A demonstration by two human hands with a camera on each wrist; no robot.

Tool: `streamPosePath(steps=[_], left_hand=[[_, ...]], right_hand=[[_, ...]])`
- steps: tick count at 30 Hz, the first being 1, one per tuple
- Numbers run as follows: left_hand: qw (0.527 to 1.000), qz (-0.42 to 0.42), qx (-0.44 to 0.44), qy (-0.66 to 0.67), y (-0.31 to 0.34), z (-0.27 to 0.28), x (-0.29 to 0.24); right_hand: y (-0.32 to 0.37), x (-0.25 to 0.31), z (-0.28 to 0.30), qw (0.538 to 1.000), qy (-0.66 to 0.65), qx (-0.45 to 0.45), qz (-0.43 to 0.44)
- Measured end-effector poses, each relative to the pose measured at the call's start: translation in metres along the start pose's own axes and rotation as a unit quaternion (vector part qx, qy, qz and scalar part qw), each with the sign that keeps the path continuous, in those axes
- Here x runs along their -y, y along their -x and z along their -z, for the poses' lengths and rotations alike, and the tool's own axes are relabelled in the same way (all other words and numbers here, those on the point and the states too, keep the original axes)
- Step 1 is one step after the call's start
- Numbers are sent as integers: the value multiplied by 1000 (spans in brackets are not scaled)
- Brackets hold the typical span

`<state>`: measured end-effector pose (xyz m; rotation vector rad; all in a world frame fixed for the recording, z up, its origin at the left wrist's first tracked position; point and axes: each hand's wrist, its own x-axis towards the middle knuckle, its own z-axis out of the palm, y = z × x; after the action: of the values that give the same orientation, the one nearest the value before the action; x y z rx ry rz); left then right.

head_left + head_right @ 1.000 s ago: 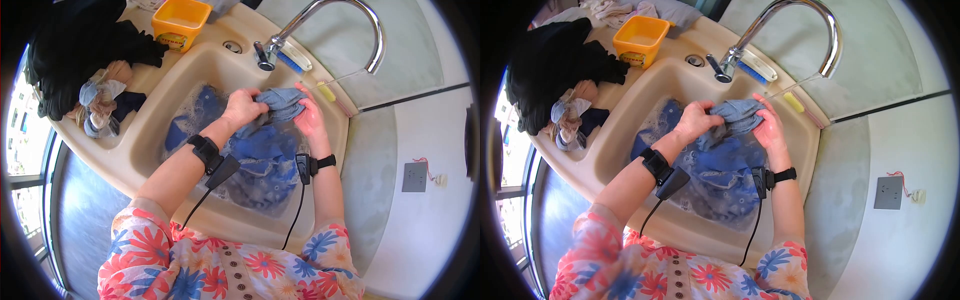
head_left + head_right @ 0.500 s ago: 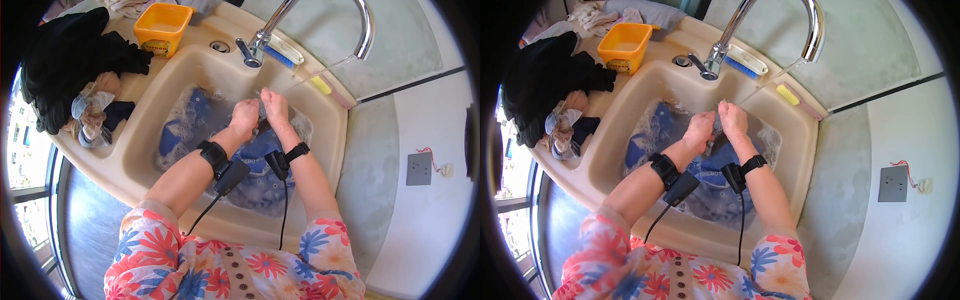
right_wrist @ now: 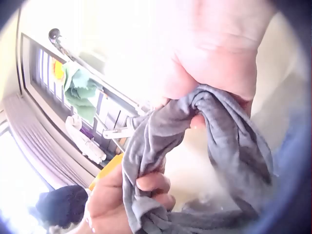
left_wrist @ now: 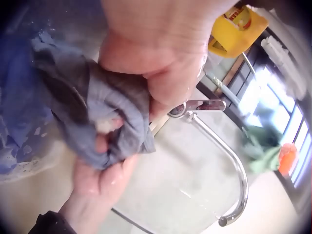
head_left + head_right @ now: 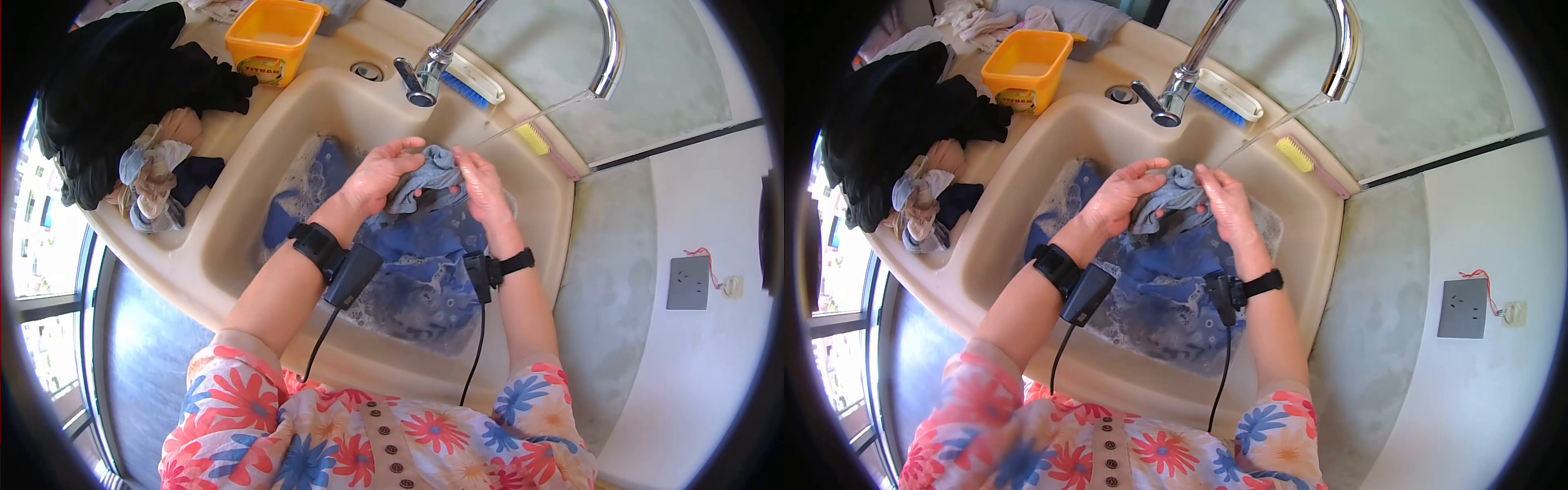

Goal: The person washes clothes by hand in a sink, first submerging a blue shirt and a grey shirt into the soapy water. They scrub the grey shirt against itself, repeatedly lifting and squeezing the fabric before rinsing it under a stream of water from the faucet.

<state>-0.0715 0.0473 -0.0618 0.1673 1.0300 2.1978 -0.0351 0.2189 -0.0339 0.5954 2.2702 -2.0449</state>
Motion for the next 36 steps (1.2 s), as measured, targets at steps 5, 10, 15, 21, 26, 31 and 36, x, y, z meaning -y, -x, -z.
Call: streamPosePath(steps=[5, 10, 15, 21, 26, 31, 36], left_hand=[[1000, -8, 21, 12, 3, 0, -4], [999, 7, 3, 37, 5, -2, -5], [999, 12, -23, 33, 2, 0, 2], [975, 56, -157, 146, 1, -7, 2], [977, 32, -161, 140, -5, -2, 29], [966, 31, -257, 2, 6, -24, 26], [971, 51, -202, 119, 5, -12, 27]], right_hand=[[7, 6, 12, 991, 17, 123, 48], [13, 13, 5, 955, 199, 180, 127], [1, 5, 5, 989, -70, 114, 68], [3, 3, -7, 990, -18, 64, 127], [43, 6, -67, 865, 369, -51, 337], [-6, -24, -53, 839, 477, -139, 224], [22, -8, -65, 840, 439, -102, 303]])
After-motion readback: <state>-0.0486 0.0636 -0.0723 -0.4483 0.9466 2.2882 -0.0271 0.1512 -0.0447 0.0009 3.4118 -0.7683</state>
